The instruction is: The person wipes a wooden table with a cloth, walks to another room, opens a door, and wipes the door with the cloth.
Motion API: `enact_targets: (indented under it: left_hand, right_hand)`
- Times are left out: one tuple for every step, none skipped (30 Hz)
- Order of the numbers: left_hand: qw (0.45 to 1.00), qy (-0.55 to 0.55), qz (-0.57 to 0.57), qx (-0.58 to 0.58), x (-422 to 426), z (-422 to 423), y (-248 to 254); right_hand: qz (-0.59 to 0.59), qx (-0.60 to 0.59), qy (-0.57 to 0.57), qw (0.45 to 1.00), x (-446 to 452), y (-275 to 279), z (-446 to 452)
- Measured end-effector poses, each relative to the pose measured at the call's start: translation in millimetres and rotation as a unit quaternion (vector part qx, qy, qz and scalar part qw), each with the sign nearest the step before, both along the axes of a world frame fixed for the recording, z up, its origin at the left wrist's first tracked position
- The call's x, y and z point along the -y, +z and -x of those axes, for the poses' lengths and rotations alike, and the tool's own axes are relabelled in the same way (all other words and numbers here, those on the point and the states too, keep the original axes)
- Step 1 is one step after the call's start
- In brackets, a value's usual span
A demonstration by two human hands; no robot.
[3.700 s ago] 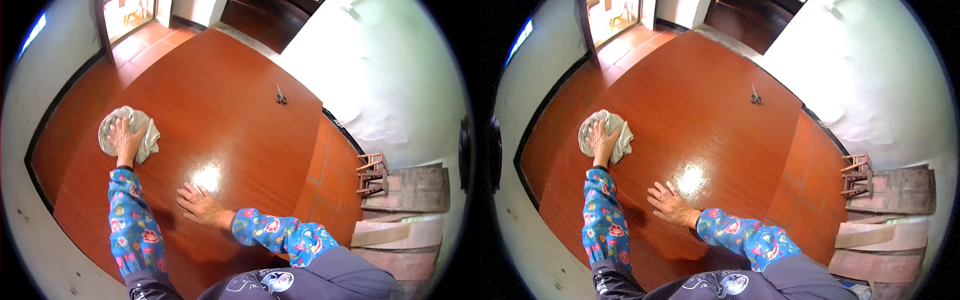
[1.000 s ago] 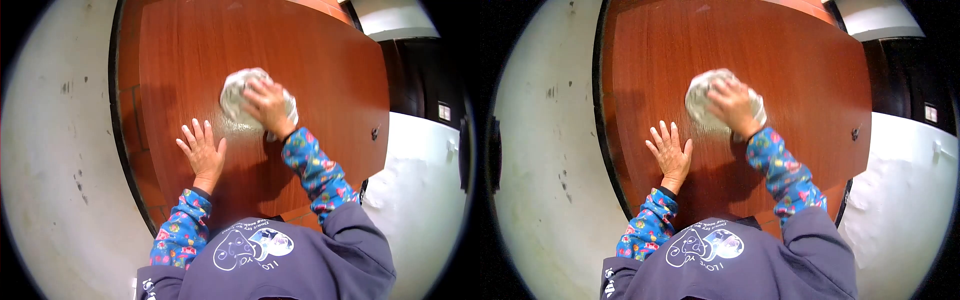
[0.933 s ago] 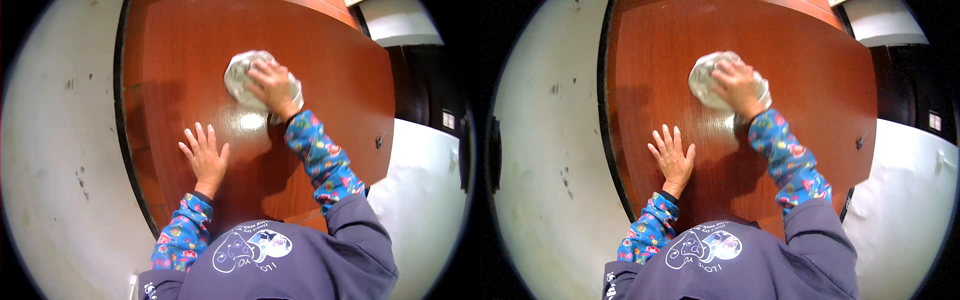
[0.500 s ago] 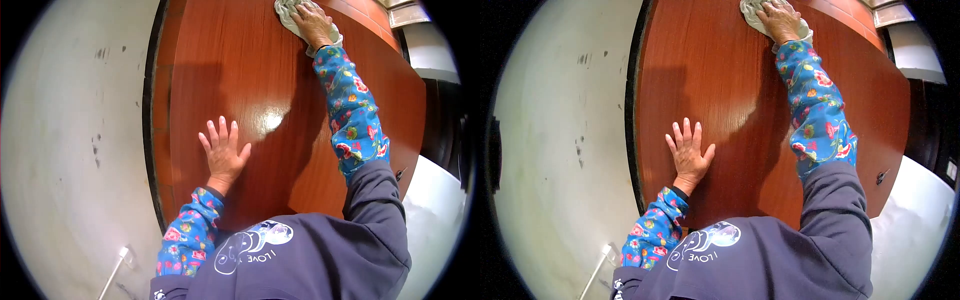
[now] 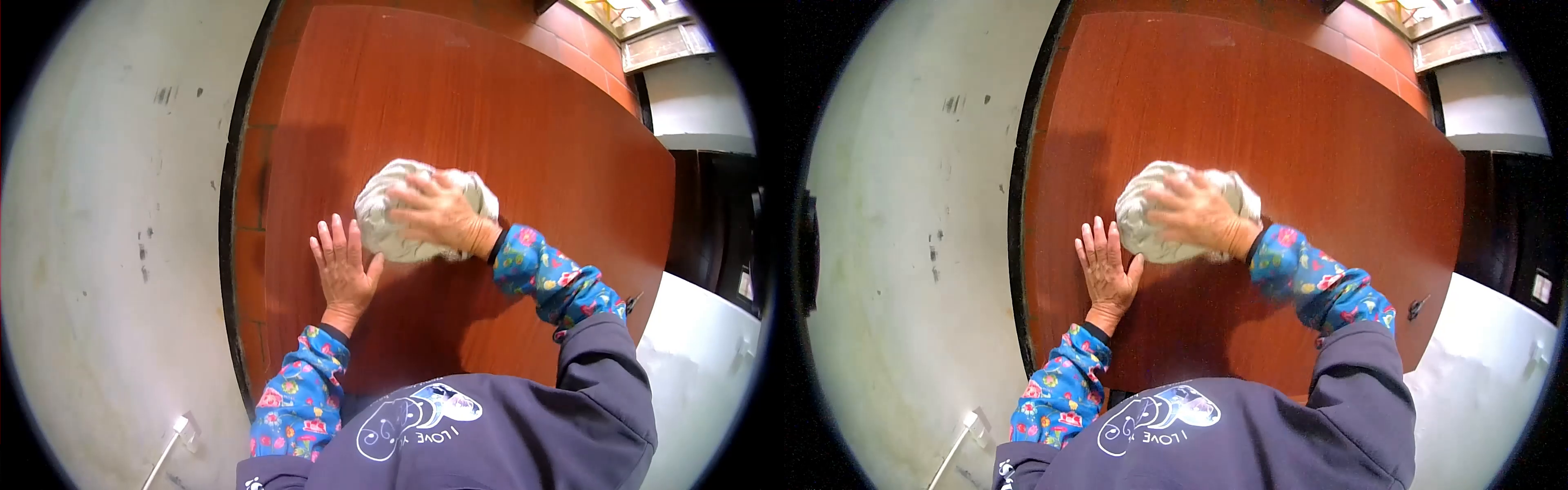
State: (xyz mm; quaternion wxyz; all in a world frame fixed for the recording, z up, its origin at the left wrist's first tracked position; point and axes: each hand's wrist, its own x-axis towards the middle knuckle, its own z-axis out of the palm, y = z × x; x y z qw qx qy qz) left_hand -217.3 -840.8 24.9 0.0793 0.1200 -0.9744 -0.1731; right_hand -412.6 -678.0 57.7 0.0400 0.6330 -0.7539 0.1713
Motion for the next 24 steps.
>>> enact_targets:
  left_hand:
    - [1.000,0.001,0.009,0.013,-0.9,0.3,1.1]
    - [0.999,0.001,0.018,0.029,-2.2,-1.1,1.9]
    - [0.999,0.003,0.010,0.031,-2.6,-0.7,2.3]
    - [0.999,0.002,0.014,0.040,-2.7,-0.6,2.6]
    - [0.999,0.000,0.019,0.047,-2.6,-0.8,3.8]
    - [0.998,-0.002,0.026,0.054,-2.1,-0.3,4.1]
    - [0.998,-0.004,0.024,0.058,-2.1,-0.1,3.5]
    - [0.998,-0.005,0.022,0.058,-1.6,-1.0,2.4]
    - [0.998,-0.006,0.019,0.058,-2.2,-1.1,1.4]
    - [0.998,-0.008,0.014,0.056,-1.9,-1.9,0.2]
    - [0.999,-0.007,0.013,0.049,-1.7,-2.9,-2.8]
    - [0.999,-0.002,0.001,0.054,-1.0,-1.5,-0.2]
    - [0.999,-0.002,0.004,0.050,1.1,0.5,1.2]
    - [0.999,-0.001,0.002,0.050,0.4,0.3,2.5]
    - [0.999,-0.001,0.008,0.042,0.9,1.2,1.6]
    - [0.999,0.003,0.004,0.032,1.3,1.8,-0.4]
    - [1.000,0.009,-0.005,0.022,1.7,1.3,-1.9]
    - [1.000,0.013,-0.017,0.012,1.1,2.9,-2.4]
    - [1.000,0.015,-0.023,-0.011,1.8,4.9,-3.9]
    - [0.999,0.015,-0.029,-0.033,2.5,4.9,-5.3]
    - [0.997,0.016,-0.046,-0.059,3.7,4.8,-6.7]
    - [0.994,0.023,-0.078,-0.072,4.8,6.0,-4.0]
    - [0.991,0.027,-0.092,-0.093,4.1,7.6,-3.2]
    - [0.987,0.031,-0.105,-0.114,7.2,8.8,-4.0]
  right_hand:
    - [0.005,-0.036,-0.030,0.999,9.5,-5.6,23.0]
    - [0.009,-0.070,-0.060,0.996,20.7,-14.2,48.3]
    - [0.037,-0.066,-0.098,0.992,33.5,-18.8,79.1]
    - [0.068,-0.062,-0.138,0.986,47.2,-23.4,112.9]
    - [0.080,-0.089,-0.161,0.980,60.0,-30.6,143.6]
    - [0.094,-0.116,-0.184,0.971,71.1,-36.4,172.5]
    - [0.028,-0.136,-0.191,0.972,80.0,-36.1,202.3]
    - [-0.007,-0.107,-0.234,0.966,89.5,-18.3,210.3]
    - [-0.043,-0.080,-0.277,0.956,99.1,-0.3,218.3]
    - [-0.046,-0.006,-0.355,0.934,110.7,20.8,212.7]
    - [-0.036,-0.023,-0.373,0.927,118.1,18.4,212.8]
    - [-0.028,-0.041,-0.388,0.920,127.5,14.2,217.1]
    - [-0.025,-0.059,-0.402,0.913,133.9,7.5,222.4]
    - [-0.029,-0.075,-0.414,0.907,136.8,-1.0,224.2]
    - [-0.069,-0.124,-0.414,0.899,141.6,-17.6,233.6]
    - [-0.036,-0.094,-0.385,0.917,139.0,-4.4,210.8]
    - [-0.006,-0.062,-0.359,0.931,131.5,7.8,185.3]
    - [0.022,-0.030,-0.334,0.942,127.7,17.5,163.2]
    - [-0.041,-0.041,-0.345,0.937,129.6,15.1,148.2]
    - [-0.087,-0.064,-0.346,0.932,130.4,12.3,132.7]
    - [-0.022,-0.155,-0.278,0.948,122.1,-5.6,121.3]
    - [-0.019,-0.135,-0.266,0.954,121.7,-2.0,101.5]
    - [-0.054,-0.067,-0.340,0.936,120.8,22.9,63.3]
    - [-0.064,-0.043,-0.341,0.937,118.1,35.0,36.3]
